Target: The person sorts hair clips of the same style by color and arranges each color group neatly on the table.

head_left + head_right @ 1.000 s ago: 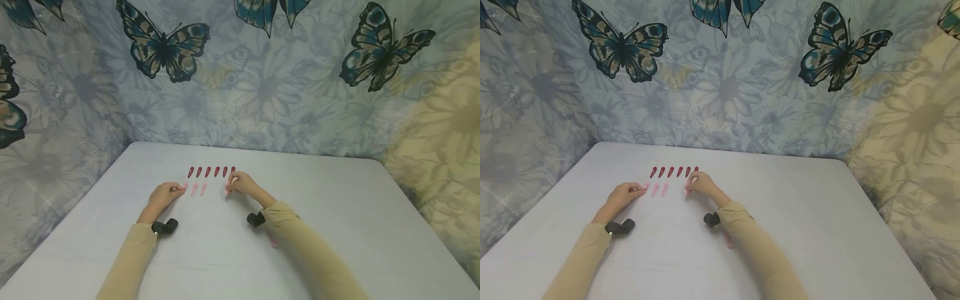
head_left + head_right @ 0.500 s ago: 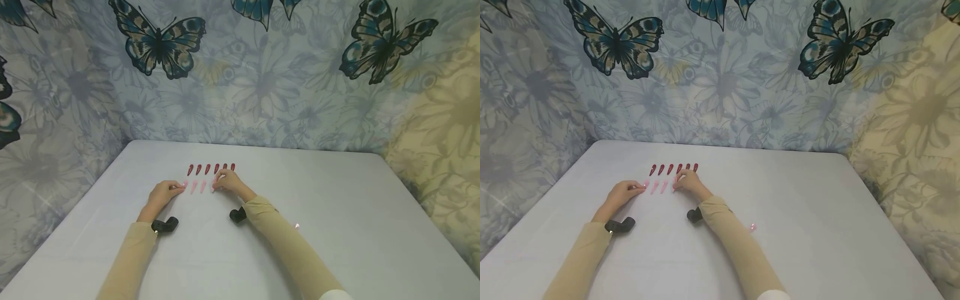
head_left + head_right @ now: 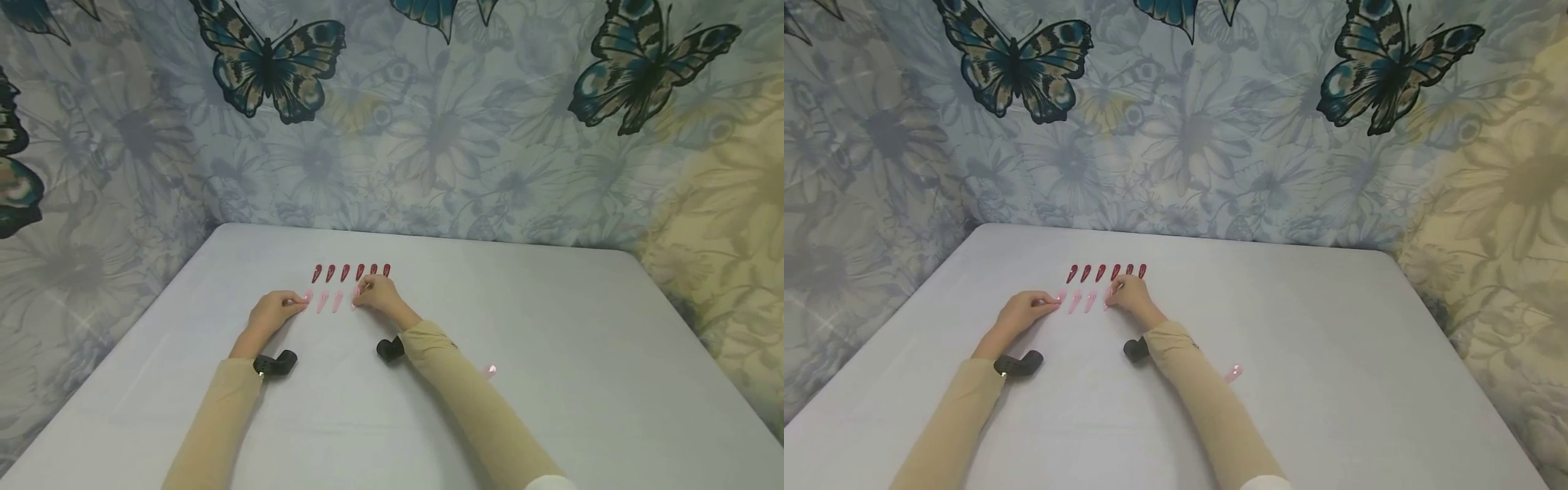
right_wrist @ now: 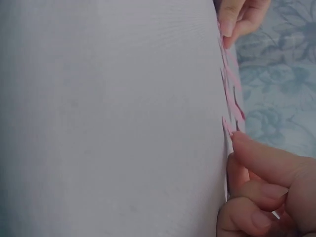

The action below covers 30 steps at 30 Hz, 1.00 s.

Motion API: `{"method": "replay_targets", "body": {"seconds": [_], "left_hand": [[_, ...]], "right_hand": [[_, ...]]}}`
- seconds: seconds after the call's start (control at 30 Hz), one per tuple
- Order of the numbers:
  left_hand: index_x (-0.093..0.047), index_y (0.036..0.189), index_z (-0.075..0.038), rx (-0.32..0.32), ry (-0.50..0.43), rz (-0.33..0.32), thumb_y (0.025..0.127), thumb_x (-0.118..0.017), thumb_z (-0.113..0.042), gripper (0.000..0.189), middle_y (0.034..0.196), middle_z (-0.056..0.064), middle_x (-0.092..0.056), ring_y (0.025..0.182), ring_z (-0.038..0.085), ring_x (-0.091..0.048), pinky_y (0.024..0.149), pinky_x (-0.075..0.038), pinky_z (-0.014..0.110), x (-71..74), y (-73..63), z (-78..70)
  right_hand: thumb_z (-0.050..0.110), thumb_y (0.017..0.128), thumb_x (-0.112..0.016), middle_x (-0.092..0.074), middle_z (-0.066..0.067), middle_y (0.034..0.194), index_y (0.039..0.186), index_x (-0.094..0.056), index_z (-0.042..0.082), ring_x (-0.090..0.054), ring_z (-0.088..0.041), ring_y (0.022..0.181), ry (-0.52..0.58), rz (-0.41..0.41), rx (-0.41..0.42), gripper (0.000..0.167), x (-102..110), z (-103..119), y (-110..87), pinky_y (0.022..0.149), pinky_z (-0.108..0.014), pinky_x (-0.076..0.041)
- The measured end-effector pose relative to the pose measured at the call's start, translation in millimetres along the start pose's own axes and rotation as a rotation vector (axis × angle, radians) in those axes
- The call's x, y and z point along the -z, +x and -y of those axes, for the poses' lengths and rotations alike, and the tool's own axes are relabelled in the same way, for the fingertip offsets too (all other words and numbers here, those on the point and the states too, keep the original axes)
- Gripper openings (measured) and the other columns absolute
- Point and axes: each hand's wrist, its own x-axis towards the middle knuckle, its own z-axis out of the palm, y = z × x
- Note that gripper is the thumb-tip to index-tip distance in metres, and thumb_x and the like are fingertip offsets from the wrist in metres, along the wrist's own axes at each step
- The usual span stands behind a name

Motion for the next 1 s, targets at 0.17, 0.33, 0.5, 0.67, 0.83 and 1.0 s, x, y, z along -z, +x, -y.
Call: {"method": "replay_targets", "body": {"seconds": [0.17, 0.33, 0.5, 0.67, 0.83, 1.0], "left_hand": [[-0.074, 0.105, -0.007, 0.005, 0.01, 0.001, 0.092, -0.067, -0.026, 0.025, 0.088, 0.013, -0.067, 0.077, 0.022, -0.051, 0.065, -0.035, 0.028, -2.0, 0.3, -1.0], [-0.074, 0.104, -0.006, -0.005, 0.003, -0.004, 0.091, -0.067, -0.026, 0.024, 0.084, 0.012, -0.067, 0.074, 0.021, -0.05, 0.063, -0.034, 0.027, -1.4, 0.6, -2.8], [-0.074, 0.101, -0.006, -0.021, 0.004, -0.013, 0.091, -0.067, -0.027, 0.024, 0.069, 0.006, -0.057, 0.068, 0.018, -0.045, 0.06, -0.032, 0.027, 0.9, 2.1, -6.8], [-0.073, 0.103, -0.006, -0.018, 0.008, -0.006, 0.092, -0.067, -0.026, 0.025, 0.069, 0.005, -0.056, 0.069, 0.019, -0.045, 0.06, -0.032, 0.027, 3.7, 1.5, -8.7], [-0.073, 0.101, -0.004, -0.004, -0.004, -0.017, 0.092, -0.067, -0.027, 0.025, 0.072, 0.005, -0.055, 0.069, 0.019, -0.045, 0.061, -0.032, 0.027, 3.7, -1.5, -5.7], [-0.073, 0.101, -0.004, -0.008, -0.014, -0.014, 0.092, -0.067, -0.026, 0.025, 0.072, 0.006, -0.056, 0.068, 0.018, -0.044, 0.061, -0.032, 0.027, 0.3, -3.6, -3.2]], "right_hand": [[0.008, 0.077, -0.08, -0.054, 0.001, 0.067, 0.081, -0.065, 0.001, -0.044, -0.007, 0.063, -0.055, -0.039, 0.081, 0.017, -2, -5, -2.7, 0.056, -0.016, -0.034], [0.006, 0.077, -0.079, -0.062, -0.005, 0.071, 0.084, -0.067, -0.003, -0.048, -0.007, 0.064, -0.037, -0.055, 0.068, 0.017, -4, -6, -5.0, 0.056, -0.015, -0.036], [0.006, 0.076, -0.08, -0.07, -0.014, 0.079, 0.087, -0.069, -0.004, -0.052, -0.008, 0.064, -0.029, -0.08, 0.066, 0.018, -3, -8, -3.9, 0.056, -0.014, -0.037], [0.006, 0.077, -0.079, -0.072, -0.016, 0.085, 0.092, -0.069, -0.006, -0.055, -0.007, 0.067, -0.025, -0.084, 0.052, 0.022, -2, -5, -3.4, 0.057, -0.013, -0.038], [0.007, 0.076, -0.081, -0.074, -0.017, 0.086, 0.092, -0.07, -0.006, -0.064, -0.013, 0.07, -0.006, -0.046, 0.025, 0.023, -5, -4, 3.0, 0.061, -0.019, -0.048], [0.022, 0.073, -0.087, -0.072, -0.007, 0.075, 0.081, -0.072, 0.005, -0.063, -0.014, 0.067, 0.003, -0.04, 0.07, 0.025, -15, -30, 24.9, 0.062, -0.025, -0.05]]}}
